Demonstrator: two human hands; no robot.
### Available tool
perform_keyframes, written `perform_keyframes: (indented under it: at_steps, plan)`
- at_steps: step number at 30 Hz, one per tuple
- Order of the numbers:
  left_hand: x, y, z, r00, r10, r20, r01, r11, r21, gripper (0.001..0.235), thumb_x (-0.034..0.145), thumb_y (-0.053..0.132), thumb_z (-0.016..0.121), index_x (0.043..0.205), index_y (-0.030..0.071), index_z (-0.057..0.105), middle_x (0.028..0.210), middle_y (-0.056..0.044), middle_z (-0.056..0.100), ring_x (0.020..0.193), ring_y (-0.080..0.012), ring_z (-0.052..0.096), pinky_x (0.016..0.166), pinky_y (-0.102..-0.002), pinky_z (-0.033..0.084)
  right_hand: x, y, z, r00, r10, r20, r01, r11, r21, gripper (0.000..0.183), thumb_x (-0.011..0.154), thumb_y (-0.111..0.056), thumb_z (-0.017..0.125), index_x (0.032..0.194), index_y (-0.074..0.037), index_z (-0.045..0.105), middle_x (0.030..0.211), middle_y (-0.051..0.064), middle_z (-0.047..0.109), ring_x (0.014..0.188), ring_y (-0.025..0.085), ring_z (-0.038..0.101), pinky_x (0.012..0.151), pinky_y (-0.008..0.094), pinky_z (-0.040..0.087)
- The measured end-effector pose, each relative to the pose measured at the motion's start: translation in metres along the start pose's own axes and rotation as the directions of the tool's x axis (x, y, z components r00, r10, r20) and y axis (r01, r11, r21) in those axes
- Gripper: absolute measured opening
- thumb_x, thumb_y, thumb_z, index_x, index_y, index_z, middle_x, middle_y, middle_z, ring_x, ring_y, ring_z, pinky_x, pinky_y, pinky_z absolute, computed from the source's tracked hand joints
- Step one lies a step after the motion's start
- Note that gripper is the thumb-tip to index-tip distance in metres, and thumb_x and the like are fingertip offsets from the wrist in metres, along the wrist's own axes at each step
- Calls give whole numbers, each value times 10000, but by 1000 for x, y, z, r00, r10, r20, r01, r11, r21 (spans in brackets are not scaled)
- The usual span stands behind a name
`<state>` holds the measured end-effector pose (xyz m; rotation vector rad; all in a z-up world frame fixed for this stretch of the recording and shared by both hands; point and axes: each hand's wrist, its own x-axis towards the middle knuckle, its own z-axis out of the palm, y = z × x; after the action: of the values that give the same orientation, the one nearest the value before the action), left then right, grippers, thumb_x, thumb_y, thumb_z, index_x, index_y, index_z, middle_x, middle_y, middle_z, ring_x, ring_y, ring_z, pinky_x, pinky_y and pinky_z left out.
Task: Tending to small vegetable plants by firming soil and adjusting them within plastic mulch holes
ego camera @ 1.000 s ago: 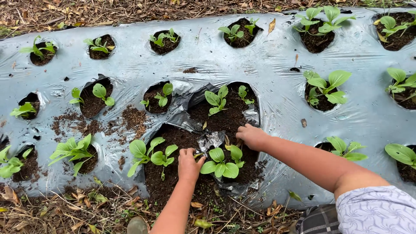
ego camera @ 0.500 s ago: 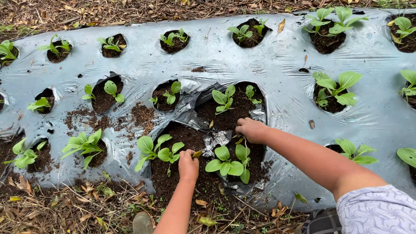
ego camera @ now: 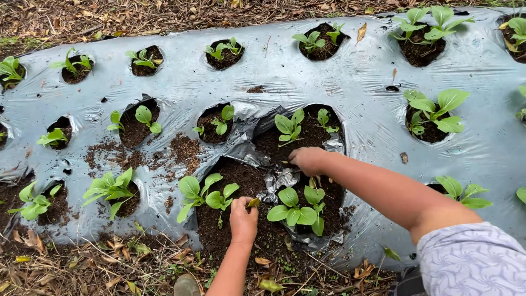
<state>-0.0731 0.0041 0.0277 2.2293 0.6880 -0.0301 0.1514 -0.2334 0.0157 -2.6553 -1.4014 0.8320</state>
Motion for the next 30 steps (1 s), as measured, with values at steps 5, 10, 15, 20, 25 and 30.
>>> perform_keyframes:
  at_steps: [5, 10, 15, 20, 25, 30]
  plan:
    - [-17, 33, -1, 997, 64, 49, -61, 996, -70, 152, 838, 65, 709, 905, 186, 646, 938, -21, 592, 946, -256, 700, 821, -356, 626, -40, 14, -19, 997, 54, 48, -60, 988, 141, 392, 804, -31, 555, 1172, -96, 675, 1380, 61, 578, 1205, 396, 588, 885, 519, 584]
    - [-15, 49, 12, 994, 97, 57, -93, 992, -80, 152, 839, 67, 723, 911, 179, 649, 939, -10, 580, 948, -226, 694, 820, -326, 630, -64, -32, -27, 967, 158, 200, -141, 985, -97, 1187, 610, -108, 859, 1627, -270, 268, 1689, 118, 210, 1496, 444, 296, 1054, 563, 490]
    - [-12, 78, 10, 993, 101, 61, -95, 991, -97, 120, 841, 84, 724, 912, 160, 666, 955, -55, 591, 976, -267, 684, 845, -356, 614, -54, -8, 71, 892, -96, -441, -41, 956, -290, 157, 901, -141, 637, 1056, -149, 662, 993, 42, 570, 958, 259, 581, 555, 327, 588]
    - [-20, 84, 18, 991, 89, 102, -75, 989, -129, 132, 854, 49, 713, 909, 159, 667, 948, -36, 588, 957, -238, 688, 855, -355, 615, -30, 26, 64, 887, 24, -461, -33, 999, -11, 94, 954, -215, 580, 946, -152, 649, 982, 44, 577, 929, 287, 605, 684, 353, 583]
    - [-29, 104, 26, 986, 105, 129, -87, 986, -144, 123, 860, 37, 711, 913, 138, 668, 948, -57, 591, 970, -264, 695, 849, -362, 621, 2, 21, 65, 903, 60, -425, -92, 994, -55, 135, 977, -194, 604, 1070, -147, 690, 1114, 47, 592, 993, 283, 597, 736, 345, 605]
    - [-45, 115, 27, 961, 185, 204, -142, 968, -208, 144, 856, 14, 713, 917, 138, 671, 958, -62, 596, 984, -258, 686, 845, -348, 619, -34, 24, 89, 975, -74, -211, 19, 968, -248, 173, 959, -138, 593, 1096, -148, 699, 1098, 55, 563, 1050, 328, 577, 693, 367, 622]
